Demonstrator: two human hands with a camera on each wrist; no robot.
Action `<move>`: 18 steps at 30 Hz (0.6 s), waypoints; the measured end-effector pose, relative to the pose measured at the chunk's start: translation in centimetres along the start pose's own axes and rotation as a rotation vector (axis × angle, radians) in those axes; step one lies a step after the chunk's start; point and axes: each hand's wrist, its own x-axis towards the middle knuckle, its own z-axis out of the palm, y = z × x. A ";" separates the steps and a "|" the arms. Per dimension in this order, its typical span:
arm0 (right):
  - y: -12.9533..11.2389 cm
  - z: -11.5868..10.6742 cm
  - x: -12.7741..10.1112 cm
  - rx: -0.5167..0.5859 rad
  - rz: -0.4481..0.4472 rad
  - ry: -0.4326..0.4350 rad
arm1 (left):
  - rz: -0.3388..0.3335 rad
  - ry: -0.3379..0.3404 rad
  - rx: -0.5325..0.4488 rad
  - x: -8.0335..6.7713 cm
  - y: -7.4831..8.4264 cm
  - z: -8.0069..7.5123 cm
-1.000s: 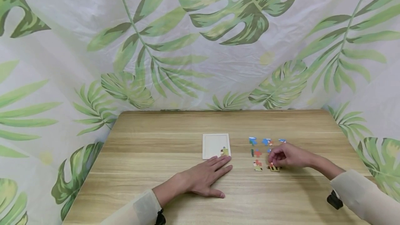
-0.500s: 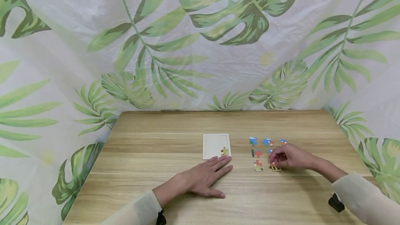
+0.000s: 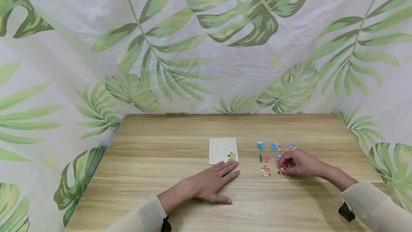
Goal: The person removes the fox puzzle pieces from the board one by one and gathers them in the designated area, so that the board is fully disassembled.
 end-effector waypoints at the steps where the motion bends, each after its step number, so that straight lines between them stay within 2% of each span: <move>1: 0.1 0.0 0.0 -0.010 0.000 0.004 | 0.001 0.003 -0.001 0.0 0.0 0.0; 10: 0.0 0.1 0.1 -0.053 0.016 0.040 | 0.000 0.010 -0.004 0.0 -0.1 0.1; 14: -0.4 0.0 0.8 -0.062 -0.007 0.058 | -0.005 0.002 0.004 0.0 0.0 0.0; 18: -0.9 -0.1 1.8 -0.059 -0.013 0.041 | -0.010 -0.007 0.014 -0.1 0.1 0.0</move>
